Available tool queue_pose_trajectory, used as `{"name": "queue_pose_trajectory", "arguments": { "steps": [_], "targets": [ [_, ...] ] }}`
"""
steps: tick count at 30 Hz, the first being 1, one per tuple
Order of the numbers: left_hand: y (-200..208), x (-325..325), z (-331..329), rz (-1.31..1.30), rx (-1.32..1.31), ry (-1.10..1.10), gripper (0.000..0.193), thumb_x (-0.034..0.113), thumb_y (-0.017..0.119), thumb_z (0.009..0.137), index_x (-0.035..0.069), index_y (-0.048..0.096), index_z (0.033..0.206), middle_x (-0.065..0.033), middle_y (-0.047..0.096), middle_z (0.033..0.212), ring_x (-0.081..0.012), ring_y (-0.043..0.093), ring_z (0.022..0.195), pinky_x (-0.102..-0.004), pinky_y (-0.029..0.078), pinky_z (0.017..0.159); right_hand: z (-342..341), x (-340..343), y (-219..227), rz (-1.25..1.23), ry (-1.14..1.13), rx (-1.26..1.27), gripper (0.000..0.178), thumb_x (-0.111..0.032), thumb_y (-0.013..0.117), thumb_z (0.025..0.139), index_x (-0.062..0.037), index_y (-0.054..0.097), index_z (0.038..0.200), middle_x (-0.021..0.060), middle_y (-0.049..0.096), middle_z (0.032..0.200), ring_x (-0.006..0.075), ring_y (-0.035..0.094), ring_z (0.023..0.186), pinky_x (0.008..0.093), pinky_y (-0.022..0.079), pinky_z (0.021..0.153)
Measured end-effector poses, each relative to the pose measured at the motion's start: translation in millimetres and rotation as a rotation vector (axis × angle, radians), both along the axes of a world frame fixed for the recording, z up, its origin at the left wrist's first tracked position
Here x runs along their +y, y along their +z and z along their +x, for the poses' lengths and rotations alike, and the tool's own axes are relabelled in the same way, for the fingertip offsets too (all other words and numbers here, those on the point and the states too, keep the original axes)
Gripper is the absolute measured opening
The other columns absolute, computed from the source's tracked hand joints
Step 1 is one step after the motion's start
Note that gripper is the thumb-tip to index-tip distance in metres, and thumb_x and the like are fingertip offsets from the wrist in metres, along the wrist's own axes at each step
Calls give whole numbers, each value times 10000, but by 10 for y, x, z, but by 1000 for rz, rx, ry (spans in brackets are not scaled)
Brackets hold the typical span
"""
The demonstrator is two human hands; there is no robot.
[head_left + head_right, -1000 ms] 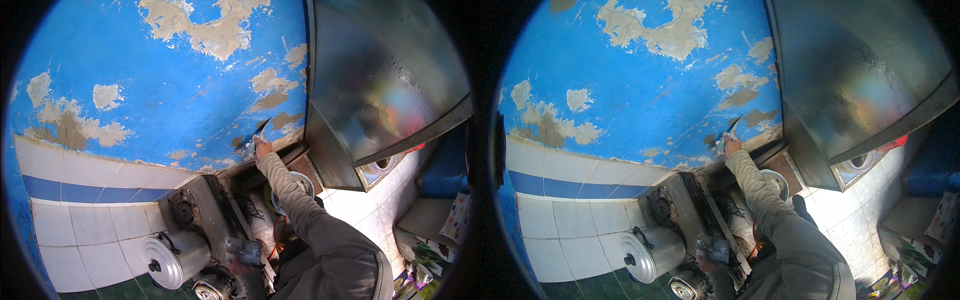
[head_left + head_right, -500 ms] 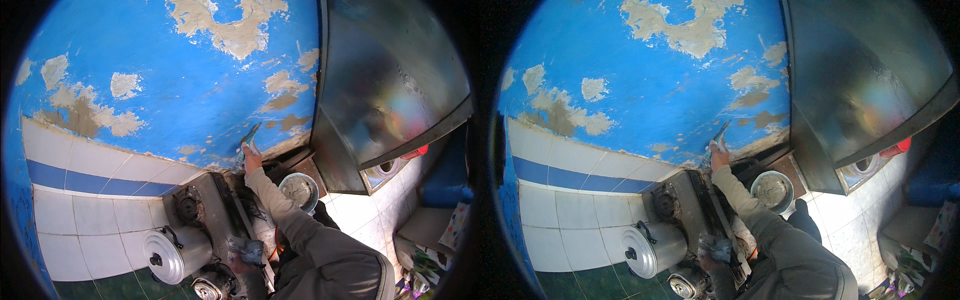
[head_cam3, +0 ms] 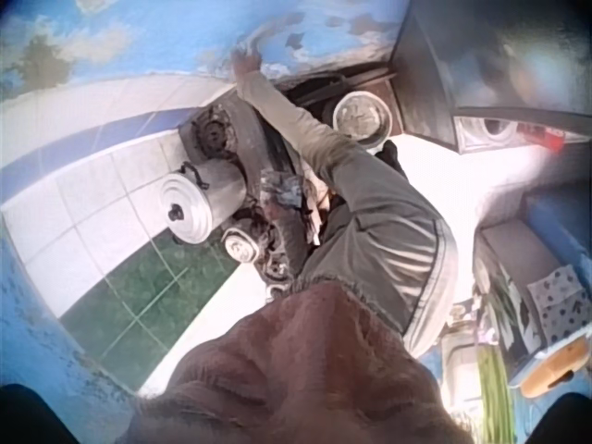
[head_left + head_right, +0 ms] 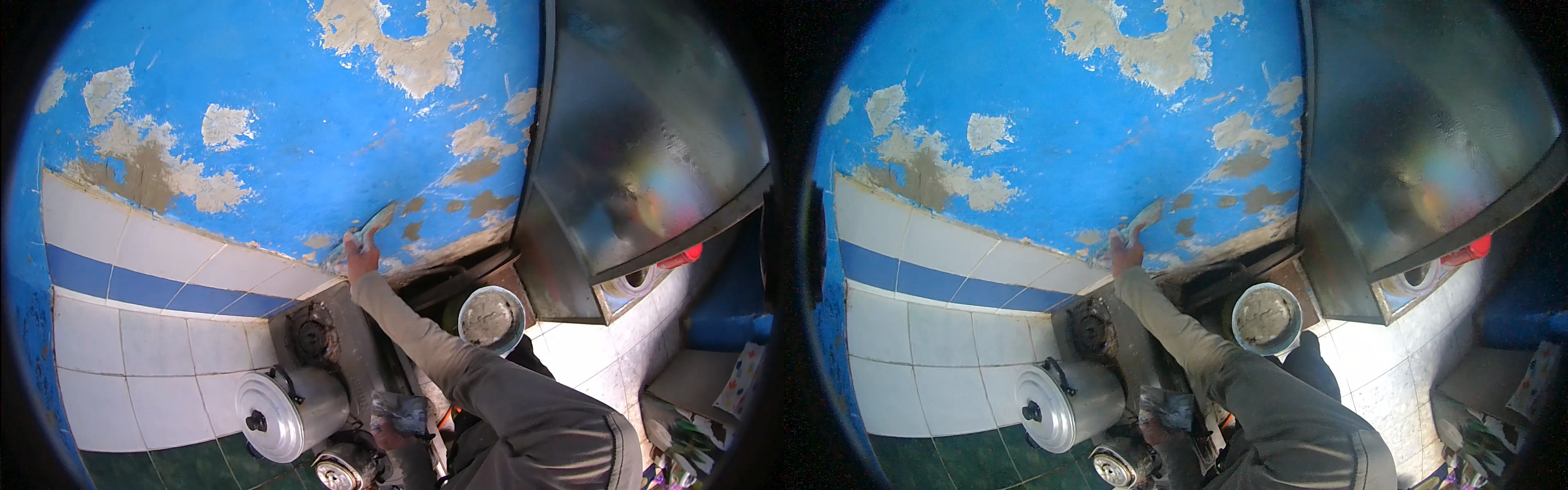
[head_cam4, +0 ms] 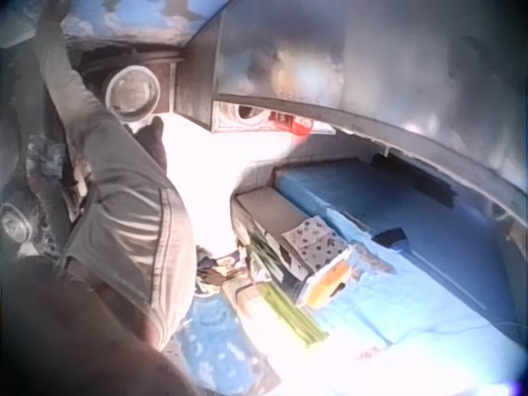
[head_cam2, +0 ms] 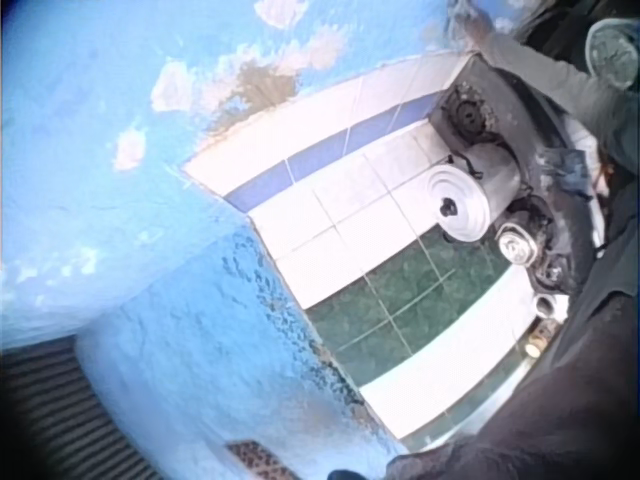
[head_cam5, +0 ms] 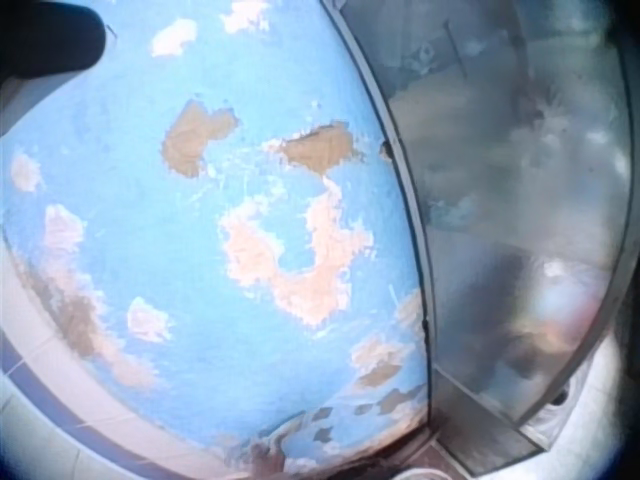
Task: The person applies plaster to a damaged blue wall using a putty knife. They repeatedly scoop plaster from a bucket and spread it over patches of peeling paint and exposed wall surface.
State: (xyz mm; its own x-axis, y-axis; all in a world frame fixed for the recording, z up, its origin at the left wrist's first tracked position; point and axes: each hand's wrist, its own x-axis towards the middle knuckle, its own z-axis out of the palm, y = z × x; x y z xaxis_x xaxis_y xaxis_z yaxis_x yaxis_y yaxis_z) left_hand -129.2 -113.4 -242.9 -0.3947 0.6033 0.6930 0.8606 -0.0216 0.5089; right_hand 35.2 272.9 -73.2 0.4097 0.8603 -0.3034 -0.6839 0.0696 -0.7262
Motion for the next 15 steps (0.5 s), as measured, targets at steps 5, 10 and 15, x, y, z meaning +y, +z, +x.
{"name": "queue_pose_trajectory", "arguments": {
  "steps": [5, 10, 15],
  "targets": [
    [-191, -163, 34, -74, -139, 87, 384, 338, 664, 825, -17, 648, 970, -156, 623, 736, -274, 586, 659, -420, 477, 597, 238, -621, 147, 12, 127, 188, 769, -238, 588, 904, -198, 95, 1492, 72, 572, 1033, 166, 593, 773, 313, 557, 554],
    [330, 59, 298, -46, -81, 64, 342, 312, 655, 834, -1, 651, 971, -151, 628, 762, -294, 601, 666, -430, 475, 582, 907, -500, -221, 38, 4, 286, 740, -229, 593, 901, -215, 141, 1487, 2, 558, 856, 122, 576, 663, 254, 484, 450],
    [350, -4, 300, 6, -133, 19, 311, 262, 651, 836, -18, 645, 972, -168, 630, 782, -307, 605, 665, -424, 481, 578, 739, -337, -92, -62, 67, 207, 700, -223, 590, 900, -148, 199, 1476, -6, 555, 857, 107, 558, 643, 256, 453, 421]
  ]
}}
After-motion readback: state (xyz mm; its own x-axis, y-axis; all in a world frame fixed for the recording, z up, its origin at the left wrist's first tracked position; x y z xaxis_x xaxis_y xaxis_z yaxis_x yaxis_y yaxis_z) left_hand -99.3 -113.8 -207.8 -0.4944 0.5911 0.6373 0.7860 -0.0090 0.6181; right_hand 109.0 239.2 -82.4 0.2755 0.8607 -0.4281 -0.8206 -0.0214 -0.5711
